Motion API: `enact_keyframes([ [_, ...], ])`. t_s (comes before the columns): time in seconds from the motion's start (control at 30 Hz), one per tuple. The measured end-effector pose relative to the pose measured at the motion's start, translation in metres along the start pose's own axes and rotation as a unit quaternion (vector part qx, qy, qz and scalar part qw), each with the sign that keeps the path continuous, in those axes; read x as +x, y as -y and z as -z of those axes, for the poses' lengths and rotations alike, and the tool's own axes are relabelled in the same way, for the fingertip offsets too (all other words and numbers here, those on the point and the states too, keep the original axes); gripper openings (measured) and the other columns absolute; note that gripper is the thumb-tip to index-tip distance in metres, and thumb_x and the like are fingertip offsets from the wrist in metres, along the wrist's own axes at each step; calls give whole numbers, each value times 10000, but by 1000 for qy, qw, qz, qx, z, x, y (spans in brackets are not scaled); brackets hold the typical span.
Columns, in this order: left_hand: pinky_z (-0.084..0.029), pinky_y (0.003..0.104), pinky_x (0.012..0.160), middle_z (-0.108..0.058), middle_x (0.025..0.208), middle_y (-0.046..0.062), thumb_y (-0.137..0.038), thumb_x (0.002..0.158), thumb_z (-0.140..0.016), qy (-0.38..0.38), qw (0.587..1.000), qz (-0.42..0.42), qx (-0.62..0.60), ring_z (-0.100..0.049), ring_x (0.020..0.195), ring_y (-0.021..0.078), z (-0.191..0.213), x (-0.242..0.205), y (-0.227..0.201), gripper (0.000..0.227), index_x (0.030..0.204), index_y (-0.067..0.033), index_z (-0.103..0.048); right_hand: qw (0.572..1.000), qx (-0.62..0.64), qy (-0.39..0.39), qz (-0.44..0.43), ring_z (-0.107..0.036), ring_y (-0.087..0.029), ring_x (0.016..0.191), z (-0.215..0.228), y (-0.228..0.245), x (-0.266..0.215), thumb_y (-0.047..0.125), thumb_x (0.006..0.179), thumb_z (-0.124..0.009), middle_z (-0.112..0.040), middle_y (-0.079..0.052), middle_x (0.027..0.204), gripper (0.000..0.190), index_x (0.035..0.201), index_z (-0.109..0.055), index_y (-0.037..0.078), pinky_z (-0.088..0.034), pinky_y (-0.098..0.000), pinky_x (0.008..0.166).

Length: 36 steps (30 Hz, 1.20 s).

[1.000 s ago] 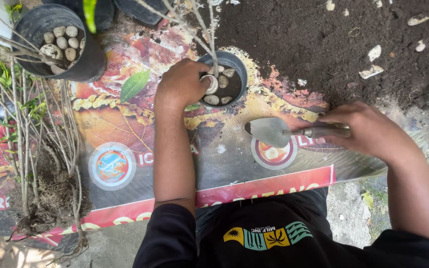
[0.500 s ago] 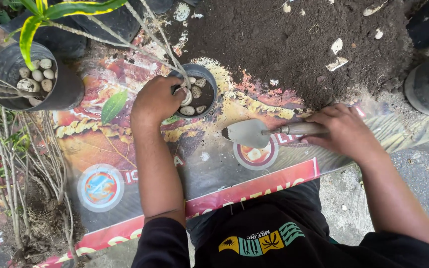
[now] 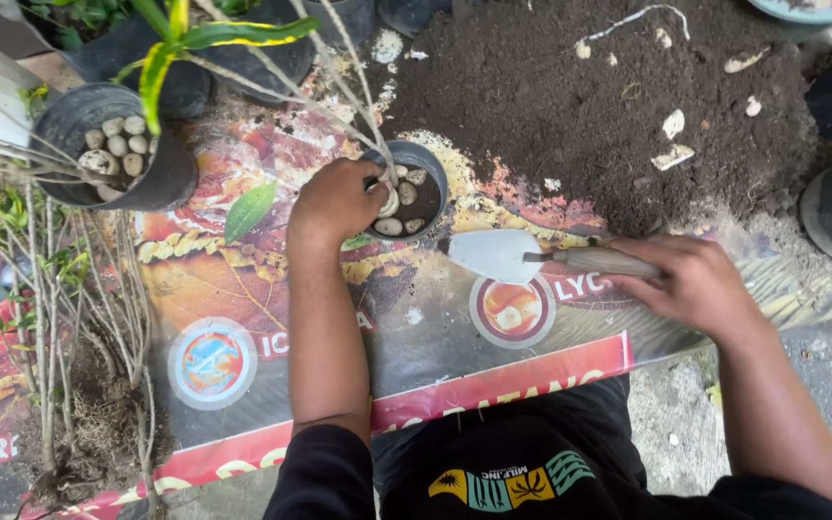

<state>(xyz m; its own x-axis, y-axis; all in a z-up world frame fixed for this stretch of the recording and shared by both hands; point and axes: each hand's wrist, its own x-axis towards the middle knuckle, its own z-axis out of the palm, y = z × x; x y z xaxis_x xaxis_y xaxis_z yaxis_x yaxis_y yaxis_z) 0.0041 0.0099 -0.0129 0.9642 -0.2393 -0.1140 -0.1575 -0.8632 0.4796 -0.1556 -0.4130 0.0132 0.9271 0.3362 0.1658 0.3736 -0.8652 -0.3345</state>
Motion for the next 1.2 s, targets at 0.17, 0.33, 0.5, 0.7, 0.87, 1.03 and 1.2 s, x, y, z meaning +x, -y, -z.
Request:
enact_keyframes([
  [0.17, -524, 481, 957, -713, 1151, 185, -374, 886, -694, -10, 1000, 0, 3, -672, 1078, 368, 4, 1, -6, 363, 1175, -164, -757, 995, 15, -90, -30, -761, -221, 863, 21, -18, -27, 288, 778, -874, -778, -113, 1081, 476, 1202, -765, 102, -622, -332, 747],
  [0.33, -532, 485, 939, -727, 1124, 164, -377, 853, -698, -2, 1000, 8, 1, -675, 1074, 363, -2, 1, -5, 368, 1150, -170, -766, 983, 6, -161, -88, -761, -188, 880, 46, -13, -37, 255, 903, -889, -767, -155, 1080, 475, 1305, -734, 55, -620, -275, 730],
  [0.5, -540, 483, 945, -731, 1111, 179, -390, 898, -680, -6, 1000, -8, 8, -684, 1065, 373, 1, 4, -5, 347, 1138, -158, -774, 972, -35, -203, -111, -739, -201, 816, 37, -39, -43, 165, 978, -895, -749, -201, 986, 453, 1368, -738, -4, -579, -276, 736],
  [0.7, -516, 483, 967, -720, 1146, 188, -357, 895, -673, 12, 1000, -4, 3, -673, 1083, 367, 6, 3, -8, 351, 1159, -145, -763, 964, -95, -209, -133, -706, -224, 723, 53, -12, -22, 169, 966, -911, -727, -189, 901, 411, 1328, -769, 35, -551, -306, 676],
  [0.87, -517, 474, 978, -714, 1163, 198, -337, 895, -670, 20, 1000, 4, 2, -676, 1088, 366, 9, 1, -11, 369, 1195, -138, -750, 954, -174, -193, -147, -678, -239, 660, 63, 1, -5, 194, 948, -929, -709, -167, 833, 377, 1274, -790, 67, -553, -345, 652],
  [1.03, -524, 476, 976, -720, 1168, 187, -332, 902, -659, 34, 999, 27, 5, -690, 1082, 354, 12, 0, -15, 368, 1205, -142, -747, 945, -206, -199, -157, -655, -251, 656, 62, -15, 2, 200, 941, -938, -681, -147, 805, 364, 1262, -801, 96, -551, -368, 661],
  [1.2, -525, 477, 980, -705, 1188, 191, -326, 896, -668, 28, 999, 26, 7, -687, 1082, 359, 9, 1, -14, 368, 1209, -150, -748, 938, -227, -215, -148, -637, -229, 691, 55, -41, 7, 211, 970, -912, -644, -114, 857, 377, 1319, -793, 134, -527, -336, 651],
])
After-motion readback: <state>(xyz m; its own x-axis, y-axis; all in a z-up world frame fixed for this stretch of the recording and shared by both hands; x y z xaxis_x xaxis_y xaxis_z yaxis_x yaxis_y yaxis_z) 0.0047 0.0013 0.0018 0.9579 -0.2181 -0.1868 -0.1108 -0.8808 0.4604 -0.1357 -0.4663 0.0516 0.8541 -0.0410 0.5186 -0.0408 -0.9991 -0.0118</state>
